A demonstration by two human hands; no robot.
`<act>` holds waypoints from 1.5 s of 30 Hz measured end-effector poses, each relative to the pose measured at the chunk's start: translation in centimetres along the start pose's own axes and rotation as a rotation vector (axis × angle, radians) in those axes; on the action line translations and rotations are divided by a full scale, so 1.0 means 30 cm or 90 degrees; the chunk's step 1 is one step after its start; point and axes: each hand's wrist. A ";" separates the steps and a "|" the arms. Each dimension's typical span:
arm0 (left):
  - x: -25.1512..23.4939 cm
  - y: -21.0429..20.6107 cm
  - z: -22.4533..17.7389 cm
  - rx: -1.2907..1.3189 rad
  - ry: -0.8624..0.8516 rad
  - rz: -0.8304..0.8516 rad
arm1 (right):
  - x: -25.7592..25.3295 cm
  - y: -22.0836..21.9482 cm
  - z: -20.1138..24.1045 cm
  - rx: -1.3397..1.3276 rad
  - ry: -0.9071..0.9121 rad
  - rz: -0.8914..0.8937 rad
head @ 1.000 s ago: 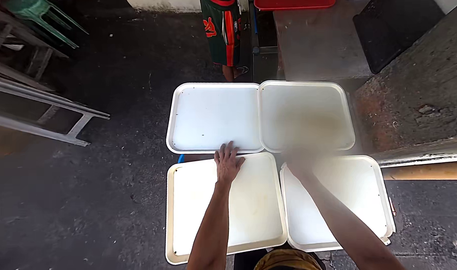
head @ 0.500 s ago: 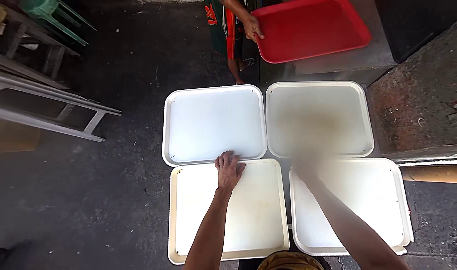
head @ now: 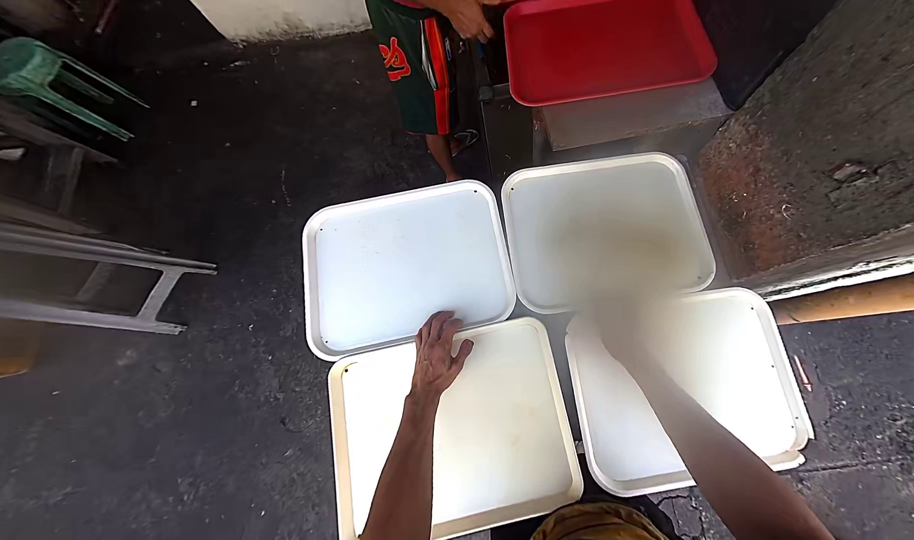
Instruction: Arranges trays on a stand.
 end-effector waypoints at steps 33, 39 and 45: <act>-0.086 -0.053 -0.216 -0.098 0.087 -0.005 | 0.342 0.155 -0.196 0.176 -0.461 0.014; 0.248 -0.041 -0.327 -0.123 0.243 -0.032 | 0.335 0.190 -0.181 0.146 -0.472 0.031; 0.458 -0.133 -0.323 -0.174 0.386 -0.048 | 0.356 0.221 -0.189 0.141 -0.443 0.054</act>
Point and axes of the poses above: each hand's wrist, its own x-axis away from the middle knuckle, its own y-axis out of the back of the hand, z = x × y, and after that the axes turned 4 degrees about z, right-handed
